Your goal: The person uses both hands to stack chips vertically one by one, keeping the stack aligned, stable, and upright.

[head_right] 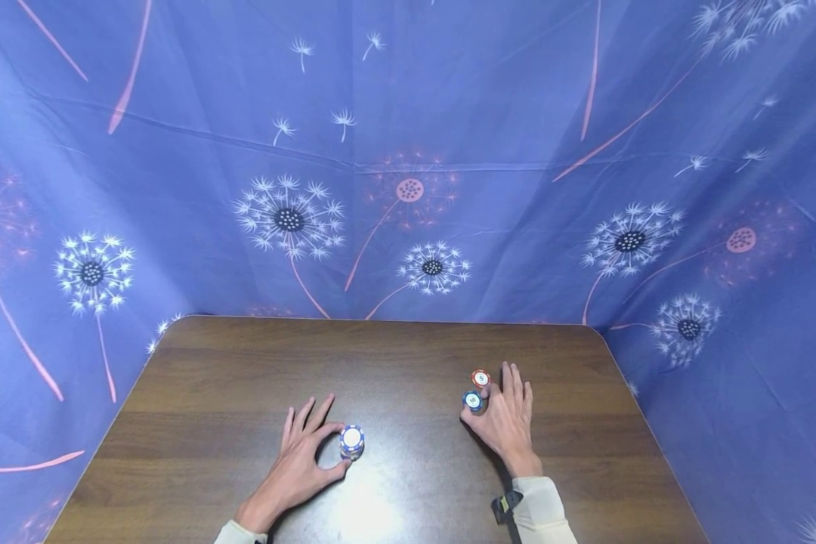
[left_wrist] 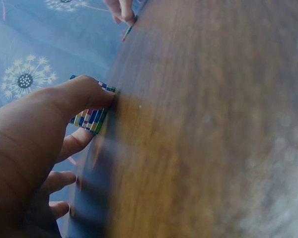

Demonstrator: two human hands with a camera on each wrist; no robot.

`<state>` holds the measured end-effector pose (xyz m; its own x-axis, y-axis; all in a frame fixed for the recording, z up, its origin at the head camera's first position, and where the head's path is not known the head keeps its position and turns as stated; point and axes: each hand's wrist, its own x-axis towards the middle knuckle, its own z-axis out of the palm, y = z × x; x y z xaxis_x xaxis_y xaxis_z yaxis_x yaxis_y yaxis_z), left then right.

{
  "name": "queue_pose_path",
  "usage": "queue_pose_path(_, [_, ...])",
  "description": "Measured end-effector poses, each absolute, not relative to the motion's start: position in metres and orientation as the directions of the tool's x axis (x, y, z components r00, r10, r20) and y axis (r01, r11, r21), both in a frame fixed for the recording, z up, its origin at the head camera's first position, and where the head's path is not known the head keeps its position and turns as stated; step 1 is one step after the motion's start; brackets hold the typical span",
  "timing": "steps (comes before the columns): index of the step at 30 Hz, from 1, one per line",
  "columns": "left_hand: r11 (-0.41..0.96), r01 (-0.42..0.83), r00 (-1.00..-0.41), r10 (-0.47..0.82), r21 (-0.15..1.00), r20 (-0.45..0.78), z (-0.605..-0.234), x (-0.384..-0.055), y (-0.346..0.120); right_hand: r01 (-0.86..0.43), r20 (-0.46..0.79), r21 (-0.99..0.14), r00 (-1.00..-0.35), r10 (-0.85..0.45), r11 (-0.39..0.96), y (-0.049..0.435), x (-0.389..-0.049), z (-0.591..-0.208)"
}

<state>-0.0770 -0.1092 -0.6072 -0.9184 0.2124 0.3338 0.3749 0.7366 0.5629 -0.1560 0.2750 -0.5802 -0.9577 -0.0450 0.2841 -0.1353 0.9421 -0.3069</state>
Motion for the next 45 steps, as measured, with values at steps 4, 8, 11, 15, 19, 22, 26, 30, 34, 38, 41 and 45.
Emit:
queue_pose_path(4, [0.736, 0.372, -0.92, 0.211, 0.565, 0.331, -0.607, -0.076, -0.109, -0.147, 0.306, -0.304, -0.951, -0.049, 0.941, 0.276, -0.152, -0.58])
queue_pose_path(8, [0.736, 0.374, -0.918, 0.21, 0.564, 0.335, -0.607, -0.076, -0.109, -0.149, 0.294, -0.308, -0.954, -0.055, 0.94, 0.277, -0.148, -0.579])
queue_pose_path(11, [0.737, 0.378, -0.916, 0.21, 0.56, 0.342, -0.607, -0.076, -0.109, -0.152, 0.274, -0.31, -0.959, -0.065, 0.938, 0.278, -0.144, -0.578])
queue_pose_path(15, [0.737, 0.384, -0.913, 0.21, 0.557, 0.351, -0.608, -0.076, -0.109, -0.16, 0.262, -0.316, -0.962, -0.077, 0.935, 0.278, -0.139, -0.576])
queue_pose_path(19, [0.733, 0.383, -0.914, 0.211, 0.562, 0.347, -0.608, -0.076, -0.109, -0.17, 0.259, -0.319, -0.962, -0.086, 0.932, 0.276, -0.135, -0.574])
queue_pose_path(22, [0.734, 0.38, -0.916, 0.213, 0.563, 0.34, -0.608, -0.077, -0.109, -0.184, 0.264, -0.323, -0.959, -0.098, 0.928, 0.274, -0.132, -0.574])
queue_pose_path(26, [0.735, 0.378, -0.917, 0.215, 0.563, 0.335, -0.608, -0.077, -0.109, -0.225, 0.307, -0.319, -0.944, -0.124, 0.921, 0.268, -0.13, -0.575])
queue_pose_path(30, [0.732, 0.378, -0.917, 0.215, 0.567, 0.335, -0.607, -0.077, -0.109, -0.264, 0.337, -0.31, -0.929, -0.154, 0.913, 0.26, -0.127, -0.573])
queue_pose_path(34, [0.734, 0.382, -0.915, 0.213, 0.561, 0.344, -0.608, -0.077, -0.109, -0.286, 0.329, -0.31, -0.927, -0.18, 0.907, 0.253, -0.126, -0.571])
queue_pose_path(38, [0.737, 0.387, -0.911, 0.212, 0.555, 0.353, -0.609, -0.077, -0.109, -0.33, 0.353, -0.293, -0.91, -0.22, 0.897, 0.245, -0.125, -0.571])
queue_pose_path(41, [0.737, 0.388, -0.91, 0.211, 0.553, 0.357, -0.609, -0.077, -0.109, -0.37, 0.376, -0.285, -0.892, -0.252, 0.884, 0.238, -0.126, -0.571])
queue_pose_path(45, [0.736, 0.39, -0.909, 0.211, 0.554, 0.359, -0.608, -0.077, -0.109, -0.413, 0.39, -0.289, -0.875, -0.288, 0.864, 0.227, -0.125, -0.571])
